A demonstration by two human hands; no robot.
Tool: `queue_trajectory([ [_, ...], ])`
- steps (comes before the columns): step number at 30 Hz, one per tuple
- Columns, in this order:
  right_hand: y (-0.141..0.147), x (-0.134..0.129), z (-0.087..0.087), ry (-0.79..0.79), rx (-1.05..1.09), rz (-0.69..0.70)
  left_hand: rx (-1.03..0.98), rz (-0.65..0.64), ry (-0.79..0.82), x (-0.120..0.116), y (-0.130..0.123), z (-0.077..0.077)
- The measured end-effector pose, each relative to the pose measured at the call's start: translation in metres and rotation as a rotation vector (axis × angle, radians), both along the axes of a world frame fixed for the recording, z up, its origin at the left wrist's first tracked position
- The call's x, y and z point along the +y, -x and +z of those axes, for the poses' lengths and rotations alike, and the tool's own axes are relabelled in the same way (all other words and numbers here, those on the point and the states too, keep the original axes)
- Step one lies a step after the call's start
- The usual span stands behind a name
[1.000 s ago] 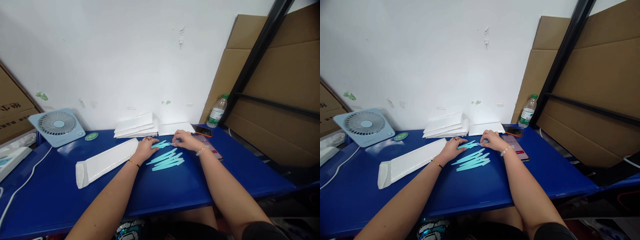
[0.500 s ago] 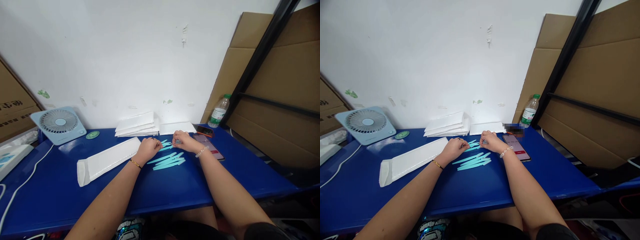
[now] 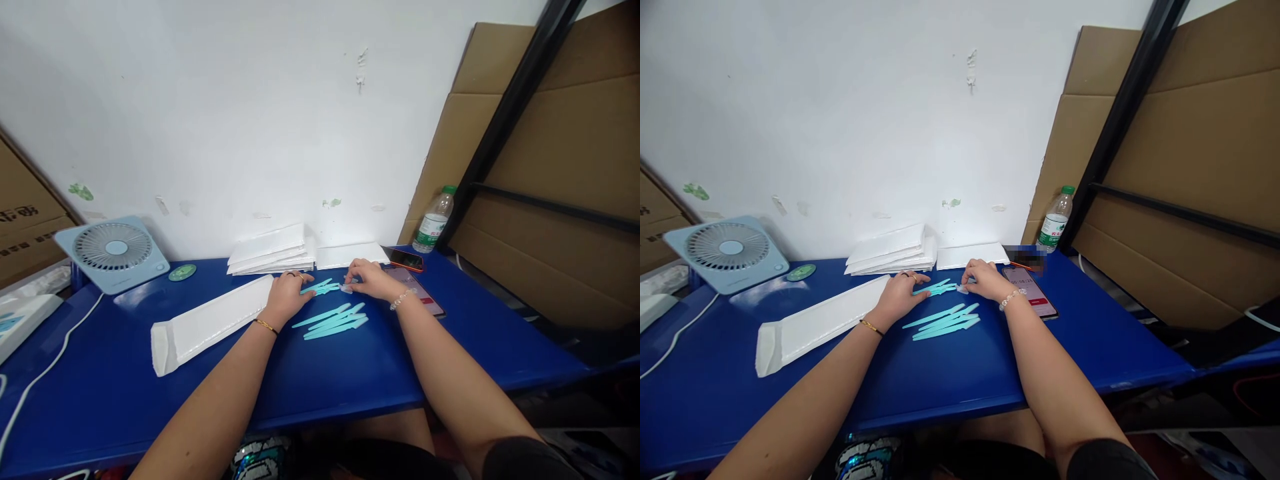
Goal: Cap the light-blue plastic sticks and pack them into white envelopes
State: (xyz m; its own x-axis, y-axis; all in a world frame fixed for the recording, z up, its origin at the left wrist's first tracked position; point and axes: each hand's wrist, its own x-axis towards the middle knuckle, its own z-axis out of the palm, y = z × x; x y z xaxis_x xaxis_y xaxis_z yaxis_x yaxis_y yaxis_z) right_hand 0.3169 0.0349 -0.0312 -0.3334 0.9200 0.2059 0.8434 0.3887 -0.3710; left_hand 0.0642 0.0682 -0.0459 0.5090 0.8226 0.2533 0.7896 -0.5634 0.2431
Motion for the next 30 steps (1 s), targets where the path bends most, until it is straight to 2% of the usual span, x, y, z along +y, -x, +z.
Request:
queue_trajectory([
  [6, 0.017, -0.010, 0.006, 0.130, -0.073, 0.205, -0.005, -0.047, 0.049, -0.004, -0.002, -0.001],
  [10, 0.023, -0.010, 0.004, 0.136, -0.105, 0.210, -0.097, -0.116, 0.053, -0.010, -0.002, 0.006],
  [13, 0.025, -0.011, 0.004, 0.108, -0.085, 0.188, -0.050, -0.227, 0.098, -0.016, -0.005, 0.008],
  [16, 0.028, -0.013, 0.006, 0.054, -0.043, 0.179, 0.003, -0.265, 0.092, -0.019, -0.008, 0.008],
  [21, 0.027, -0.012, 0.007, -0.014, -0.052, 0.195, -0.070, -0.227, 0.065, -0.014, -0.009, 0.009],
  [27, 0.006, -0.001, 0.001, -0.077, -0.062, -0.016, -0.029, -0.074, 0.009, -0.001, 0.000, 0.007],
  [30, 0.000, -0.002, 0.002, -0.030, -0.029, -0.017, -0.037, -0.077, 0.026, 0.002, 0.002, 0.002],
])
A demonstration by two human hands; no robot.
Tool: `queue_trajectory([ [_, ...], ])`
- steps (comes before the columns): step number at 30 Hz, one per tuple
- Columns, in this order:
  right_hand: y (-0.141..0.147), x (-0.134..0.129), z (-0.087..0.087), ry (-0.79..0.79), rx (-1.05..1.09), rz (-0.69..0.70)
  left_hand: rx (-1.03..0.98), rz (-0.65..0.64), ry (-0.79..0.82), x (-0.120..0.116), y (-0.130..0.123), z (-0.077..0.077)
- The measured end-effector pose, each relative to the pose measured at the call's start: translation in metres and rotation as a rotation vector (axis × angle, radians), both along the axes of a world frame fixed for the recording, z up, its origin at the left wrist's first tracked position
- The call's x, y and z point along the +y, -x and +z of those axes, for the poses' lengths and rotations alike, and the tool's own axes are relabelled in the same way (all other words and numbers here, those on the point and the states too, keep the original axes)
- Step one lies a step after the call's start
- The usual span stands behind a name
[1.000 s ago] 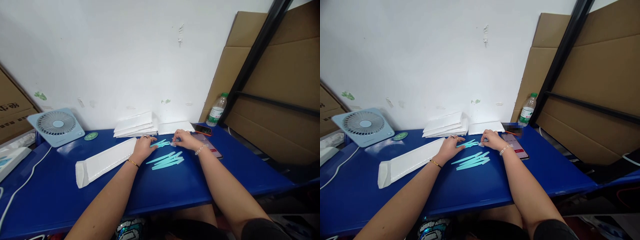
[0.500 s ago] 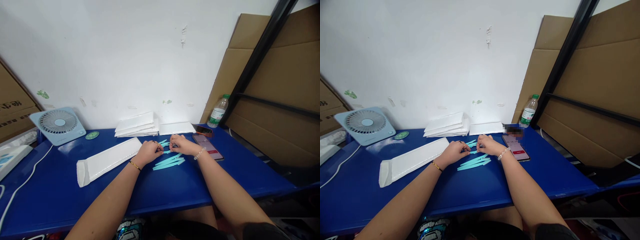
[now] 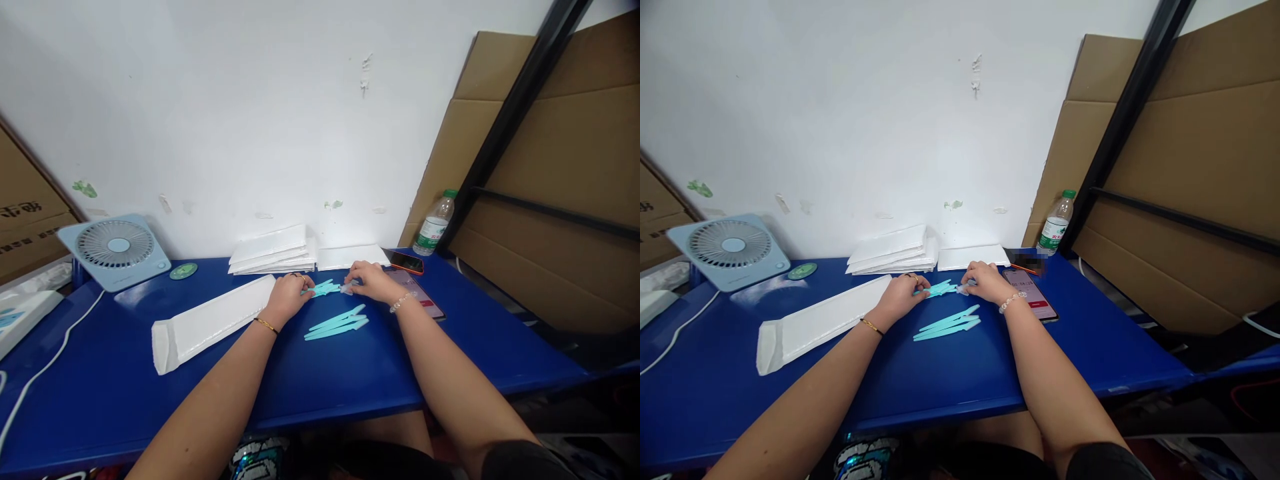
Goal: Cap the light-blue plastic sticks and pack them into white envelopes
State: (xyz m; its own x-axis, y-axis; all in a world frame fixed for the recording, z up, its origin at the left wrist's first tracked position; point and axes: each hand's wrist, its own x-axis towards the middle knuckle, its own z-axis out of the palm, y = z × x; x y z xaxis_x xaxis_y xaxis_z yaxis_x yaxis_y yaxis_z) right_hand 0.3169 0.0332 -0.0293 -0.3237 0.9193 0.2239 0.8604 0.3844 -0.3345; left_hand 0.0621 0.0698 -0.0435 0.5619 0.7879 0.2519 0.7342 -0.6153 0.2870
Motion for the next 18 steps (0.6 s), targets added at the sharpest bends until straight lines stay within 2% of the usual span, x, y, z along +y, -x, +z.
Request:
queue_trajectory([
  [3, -0.002, -0.007, 0.007, 0.155, 0.045, 0.118, -0.008, -0.016, 0.029, 0.000, -0.001, -0.003],
  [5, -0.002, -0.012, 0.013, 0.267, 0.001, 0.174, -0.019, -0.022, 0.036, -0.002, -0.003, -0.003],
  [9, 0.004, -0.017, 0.017, 0.354, -0.127, 0.171, -0.099, -0.068, 0.022, -0.010, -0.005, 0.001],
  [14, 0.017, -0.016, 0.012, 0.266, -0.066, 0.203, -0.054, -0.241, 0.096, -0.024, -0.011, 0.005],
  [16, 0.020, -0.015, 0.010, 0.190, -0.039, 0.193, -0.008, -0.245, 0.092, -0.025, -0.013, 0.006],
  [18, 0.019, -0.012, 0.008, 0.107, -0.028, 0.163, 0.017, -0.196, 0.042, -0.023, -0.013, 0.007],
])
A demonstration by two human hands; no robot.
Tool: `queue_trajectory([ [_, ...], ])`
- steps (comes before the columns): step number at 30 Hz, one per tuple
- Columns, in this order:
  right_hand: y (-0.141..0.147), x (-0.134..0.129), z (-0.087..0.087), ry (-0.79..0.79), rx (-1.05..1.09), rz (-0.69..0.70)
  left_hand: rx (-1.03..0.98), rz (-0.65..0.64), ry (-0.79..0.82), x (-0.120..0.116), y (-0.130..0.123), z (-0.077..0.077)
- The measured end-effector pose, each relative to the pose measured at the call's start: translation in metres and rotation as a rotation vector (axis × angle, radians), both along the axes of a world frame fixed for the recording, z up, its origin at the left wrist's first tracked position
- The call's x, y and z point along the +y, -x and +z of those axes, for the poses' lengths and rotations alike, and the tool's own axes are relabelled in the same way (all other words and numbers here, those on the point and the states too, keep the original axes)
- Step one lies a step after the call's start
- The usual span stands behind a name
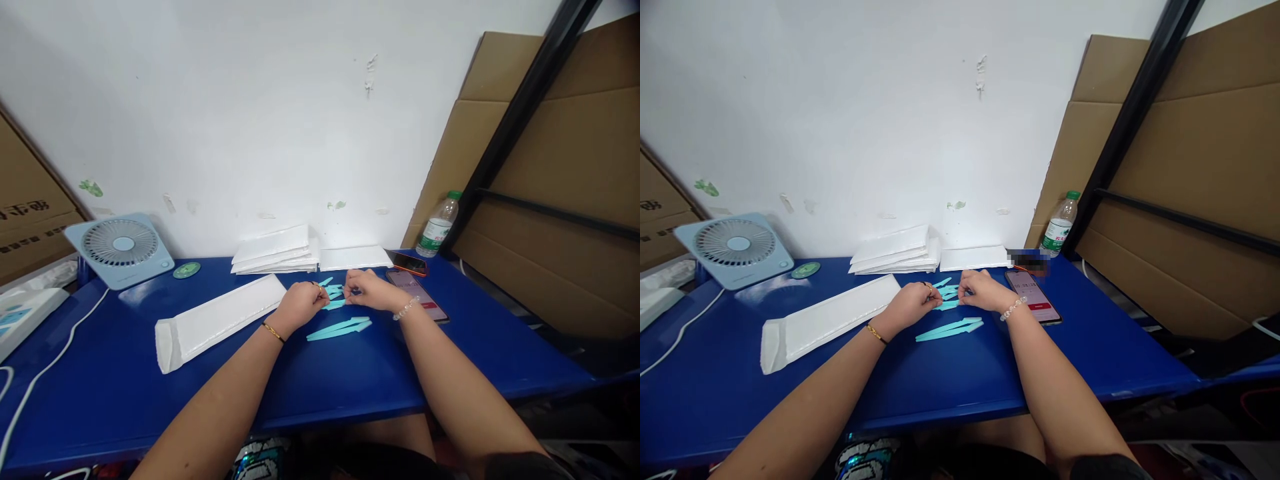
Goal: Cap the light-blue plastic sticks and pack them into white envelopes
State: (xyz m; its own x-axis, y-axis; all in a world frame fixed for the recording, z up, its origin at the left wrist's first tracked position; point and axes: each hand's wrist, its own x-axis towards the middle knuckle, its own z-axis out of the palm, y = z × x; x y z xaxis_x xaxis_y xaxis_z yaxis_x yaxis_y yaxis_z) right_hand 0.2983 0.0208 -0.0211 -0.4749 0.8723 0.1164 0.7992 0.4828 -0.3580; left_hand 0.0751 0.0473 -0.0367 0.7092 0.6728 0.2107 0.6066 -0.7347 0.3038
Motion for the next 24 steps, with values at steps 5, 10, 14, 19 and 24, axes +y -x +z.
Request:
queue_trajectory([
  [5, -0.016, 0.007, -0.002, -0.105, 0.035, -0.150, 0.041, 0.150, -0.092, 0.013, 0.009, 0.000],
  [10, -0.018, 0.001, 0.005, 0.070, 0.094, -0.106, 0.015, 0.200, -0.062, 0.016, 0.011, -0.002],
  [14, -0.006, -0.009, 0.011, 0.305, -0.020, 0.040, -0.065, 0.110, 0.014, 0.005, 0.007, 0.000],
  [19, 0.002, -0.008, 0.004, 0.248, -0.048, 0.061, -0.009, -0.078, 0.169, -0.008, 0.002, 0.001],
  [24, -0.001, -0.001, -0.002, 0.116, 0.097, 0.073, 0.007, -0.040, 0.113, -0.007, -0.001, 0.004],
])
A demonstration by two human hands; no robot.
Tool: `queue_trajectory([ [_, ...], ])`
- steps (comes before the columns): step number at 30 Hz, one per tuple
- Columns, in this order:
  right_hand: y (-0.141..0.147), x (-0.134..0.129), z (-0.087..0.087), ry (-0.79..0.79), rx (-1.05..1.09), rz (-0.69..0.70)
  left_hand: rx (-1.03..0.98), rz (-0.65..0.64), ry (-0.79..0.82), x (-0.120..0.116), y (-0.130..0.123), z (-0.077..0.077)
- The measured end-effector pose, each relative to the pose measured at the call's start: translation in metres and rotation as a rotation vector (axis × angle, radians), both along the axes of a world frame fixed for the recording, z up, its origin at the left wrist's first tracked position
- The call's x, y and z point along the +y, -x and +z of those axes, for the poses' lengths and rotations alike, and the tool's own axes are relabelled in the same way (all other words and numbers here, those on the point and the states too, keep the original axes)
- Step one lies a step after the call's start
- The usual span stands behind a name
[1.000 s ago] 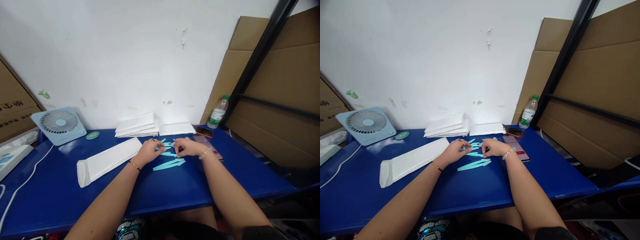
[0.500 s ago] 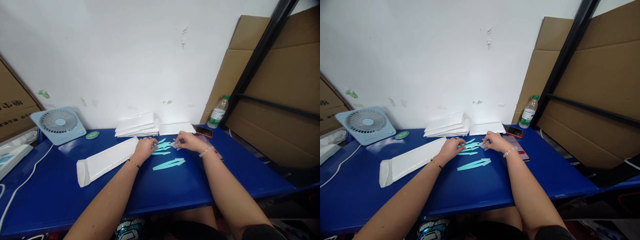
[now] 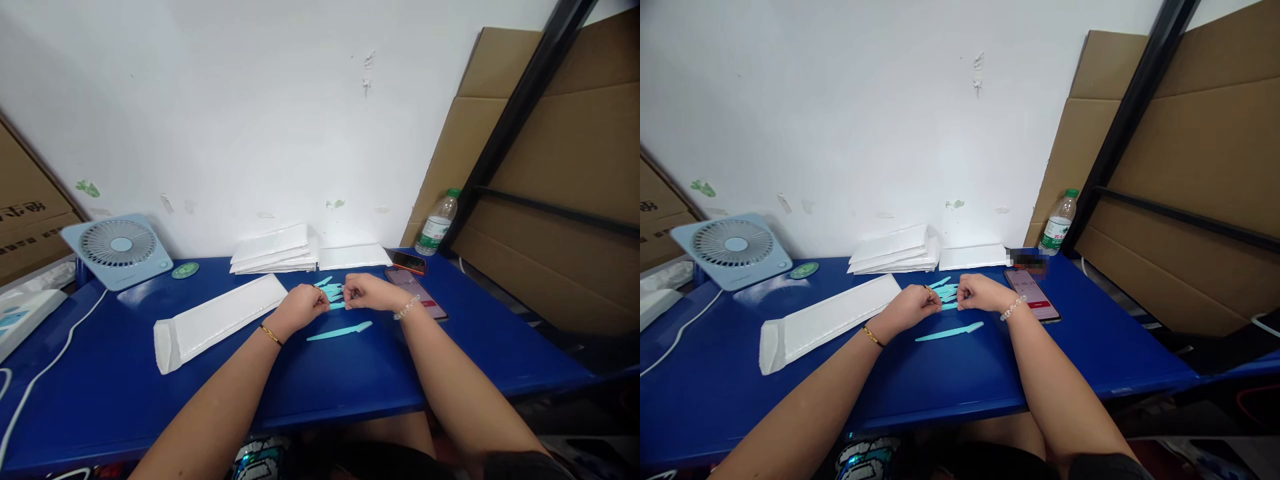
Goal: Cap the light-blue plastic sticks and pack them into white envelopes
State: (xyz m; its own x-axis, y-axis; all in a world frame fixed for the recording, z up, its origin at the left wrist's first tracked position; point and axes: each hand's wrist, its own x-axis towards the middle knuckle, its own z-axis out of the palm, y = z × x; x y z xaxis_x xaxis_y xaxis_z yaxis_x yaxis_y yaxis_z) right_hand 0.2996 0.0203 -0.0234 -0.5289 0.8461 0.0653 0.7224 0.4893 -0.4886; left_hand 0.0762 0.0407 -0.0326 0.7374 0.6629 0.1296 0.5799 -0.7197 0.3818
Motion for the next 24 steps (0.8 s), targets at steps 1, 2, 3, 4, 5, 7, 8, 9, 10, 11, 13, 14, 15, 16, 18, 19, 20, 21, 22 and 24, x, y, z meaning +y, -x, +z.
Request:
queue_trajectory([
  [1, -0.002, 0.002, -0.001, -0.029, 0.017, -0.021, -0.008, 0.021, -0.031, 0.002, 0.000, 0.001],
  [2, -0.004, 0.004, -0.001, -0.060, 0.024, -0.045, -0.009, 0.043, -0.060, 0.004, 0.001, 0.003],
  [3, -0.006, 0.006, -0.002, -0.088, 0.024, -0.071, -0.006, 0.068, -0.081, 0.006, 0.002, 0.004],
  [4, -0.009, 0.008, -0.002, -0.108, 0.021, -0.101, 0.001, 0.094, -0.095, 0.008, 0.004, 0.005],
  [5, -0.012, 0.009, -0.003, -0.120, 0.018, -0.136, 0.010, 0.118, -0.101, 0.011, 0.006, 0.005],
  [7, -0.017, 0.010, -0.002, -0.127, 0.021, -0.209, 0.021, 0.150, -0.102, 0.015, 0.010, 0.005],
  [8, -0.019, 0.010, -0.001, -0.121, 0.034, -0.233, 0.017, 0.159, -0.103, 0.016, 0.012, 0.004],
  [9, -0.020, 0.008, 0.001, -0.106, 0.055, -0.243, 0.006, 0.166, -0.109, 0.017, 0.013, 0.003],
  [10, -0.020, 0.005, 0.004, -0.078, 0.077, -0.230, -0.009, 0.173, -0.114, 0.018, 0.014, 0.002],
  [11, -0.019, 0.002, 0.006, -0.039, 0.091, -0.199, -0.032, 0.181, -0.115, 0.018, 0.014, 0.002],
  [13, -0.015, -0.005, 0.011, 0.076, 0.065, -0.101, -0.078, 0.185, -0.087, 0.015, 0.014, 0.002],
  [14, -0.013, -0.008, 0.013, 0.137, 0.023, -0.052, -0.094, 0.174, -0.059, 0.013, 0.013, 0.002],
  [15, -0.010, -0.010, 0.013, 0.195, -0.031, -0.013, -0.105, 0.155, -0.026, 0.011, 0.013, 0.002],
  [16, -0.007, -0.012, 0.013, 0.245, -0.084, 0.016, -0.109, 0.127, 0.006, 0.008, 0.011, 0.002],
  [18, -0.001, -0.013, 0.011, 0.294, -0.154, 0.042, -0.103, 0.055, 0.059, 0.002, 0.009, 0.002],
  [19, 0.002, -0.013, 0.010, 0.280, -0.161, 0.044, -0.096, 0.016, 0.077, -0.001, 0.007, 0.001],
  [20, 0.005, -0.013, 0.010, 0.248, -0.154, 0.043, -0.084, -0.022, 0.088, -0.004, 0.006, 0.001],
  [21, 0.008, -0.013, 0.010, 0.205, -0.135, 0.037, -0.065, -0.051, 0.088, -0.006, 0.005, 0.000],
  [22, 0.010, -0.013, 0.010, 0.169, -0.105, 0.026, -0.041, -0.065, 0.076, -0.008, 0.004, -0.001],
  [24, 0.012, -0.013, 0.012, 0.151, -0.027, -0.003, 0.016, -0.039, 0.031, -0.010, 0.003, -0.001],
])
